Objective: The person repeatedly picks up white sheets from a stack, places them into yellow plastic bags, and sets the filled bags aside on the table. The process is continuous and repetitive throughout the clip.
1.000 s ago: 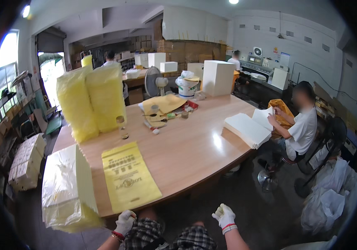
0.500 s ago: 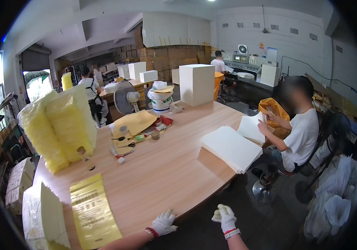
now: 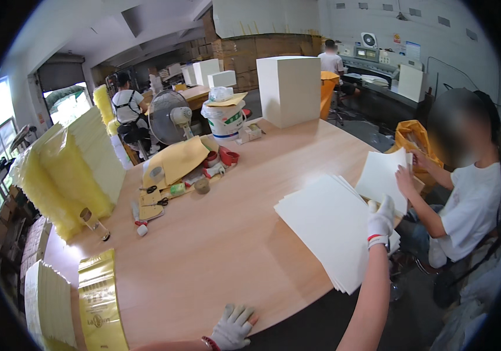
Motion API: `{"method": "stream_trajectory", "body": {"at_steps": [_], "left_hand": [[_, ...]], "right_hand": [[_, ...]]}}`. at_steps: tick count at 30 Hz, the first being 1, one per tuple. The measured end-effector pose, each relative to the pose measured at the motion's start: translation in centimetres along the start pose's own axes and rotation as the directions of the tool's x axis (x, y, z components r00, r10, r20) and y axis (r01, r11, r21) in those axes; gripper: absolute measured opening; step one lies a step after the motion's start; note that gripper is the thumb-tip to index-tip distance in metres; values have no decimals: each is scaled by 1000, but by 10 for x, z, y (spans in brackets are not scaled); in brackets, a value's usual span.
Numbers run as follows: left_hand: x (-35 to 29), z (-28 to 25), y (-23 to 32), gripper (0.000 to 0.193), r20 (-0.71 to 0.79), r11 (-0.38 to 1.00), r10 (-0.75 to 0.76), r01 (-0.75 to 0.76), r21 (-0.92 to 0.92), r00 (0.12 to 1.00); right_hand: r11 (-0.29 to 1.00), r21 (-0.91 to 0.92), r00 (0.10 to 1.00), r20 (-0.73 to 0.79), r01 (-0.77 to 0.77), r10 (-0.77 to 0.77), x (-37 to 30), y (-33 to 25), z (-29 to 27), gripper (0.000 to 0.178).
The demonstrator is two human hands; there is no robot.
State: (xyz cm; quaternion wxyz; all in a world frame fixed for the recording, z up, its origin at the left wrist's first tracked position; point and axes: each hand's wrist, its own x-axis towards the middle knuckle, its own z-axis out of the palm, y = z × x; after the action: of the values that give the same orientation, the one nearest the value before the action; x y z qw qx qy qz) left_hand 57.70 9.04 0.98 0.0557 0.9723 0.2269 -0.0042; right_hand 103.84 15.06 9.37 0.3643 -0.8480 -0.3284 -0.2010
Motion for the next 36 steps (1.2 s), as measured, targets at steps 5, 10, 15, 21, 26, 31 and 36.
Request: {"method": "stream_trajectory", "body": {"at_steps": [5,10,15,21,26,31,36], "left_hand": [[-2,19,4,77,-63,986,-65,54,-160,996],[-3,30,-4,78,-95,990,-95,84,-110,991],[5,16,1,65,-129,995,-37,25,-94,991],[1,36,2,73,-278,998,-43,53,28,959],[-3,3,4,72,-263,926,-259,162,-342,929],[-21,39,-12,69,-334,750,-387,83,-656,860],[-90,42,16,65,-202,632,-585,286,-720,786]], "right_hand": [[926,-370,967,198,-75,158,44,40,75,66],[849,-523,845,421,-71,330,42,14,85,62],[825,-563,815,451,-57,364,33,7,75,58],[845,-533,807,478,-46,346,11,-20,73,54],[857,-511,808,475,-68,348,-16,-37,47,51],[886,-462,782,543,-27,307,-62,-78,35,50],[928,-366,775,606,73,178,-104,-104,30,65]]}}
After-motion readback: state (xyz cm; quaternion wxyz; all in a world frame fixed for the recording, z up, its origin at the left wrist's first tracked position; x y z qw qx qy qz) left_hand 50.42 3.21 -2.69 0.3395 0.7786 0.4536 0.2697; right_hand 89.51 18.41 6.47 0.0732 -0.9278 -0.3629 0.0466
